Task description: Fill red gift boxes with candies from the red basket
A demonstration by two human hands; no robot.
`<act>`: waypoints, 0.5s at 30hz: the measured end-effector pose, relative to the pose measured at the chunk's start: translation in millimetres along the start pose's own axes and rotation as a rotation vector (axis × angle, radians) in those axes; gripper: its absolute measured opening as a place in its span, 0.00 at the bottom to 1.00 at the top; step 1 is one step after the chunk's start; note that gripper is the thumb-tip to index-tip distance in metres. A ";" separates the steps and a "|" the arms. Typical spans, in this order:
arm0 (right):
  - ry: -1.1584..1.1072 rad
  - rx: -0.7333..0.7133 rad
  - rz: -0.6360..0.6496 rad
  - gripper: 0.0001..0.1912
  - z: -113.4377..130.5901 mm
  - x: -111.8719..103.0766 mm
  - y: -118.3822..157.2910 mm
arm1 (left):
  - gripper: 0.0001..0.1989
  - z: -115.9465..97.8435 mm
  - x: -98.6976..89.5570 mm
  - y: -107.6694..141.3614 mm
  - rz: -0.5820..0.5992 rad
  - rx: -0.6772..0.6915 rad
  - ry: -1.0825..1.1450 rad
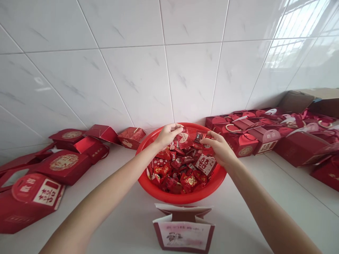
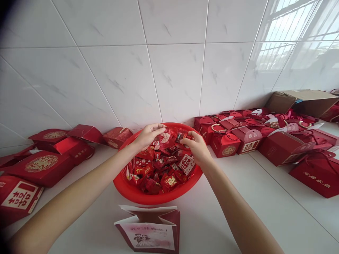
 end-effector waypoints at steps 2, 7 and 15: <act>0.038 0.027 0.012 0.11 -0.2 0.5 0.1 | 0.16 -2.7 1.4 1.0 0.002 0.043 -0.021; 0.102 0.052 0.068 0.13 2.2 3.7 3.9 | 0.15 -13.4 12.1 5.1 0.124 0.167 -0.138; 0.188 0.084 0.143 0.18 0.2 5.2 4.5 | 0.17 -24.8 27.6 15.2 0.242 0.200 -0.052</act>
Point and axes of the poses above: each hand's wrist, its own y-axis away from the middle knuckle, its own x-axis out of the palm, z = x × y, the point moved 3 cm from there along -y, towards the middle knuckle, and after that the axes turned 15 degrees about x, right-handed, at the moved point
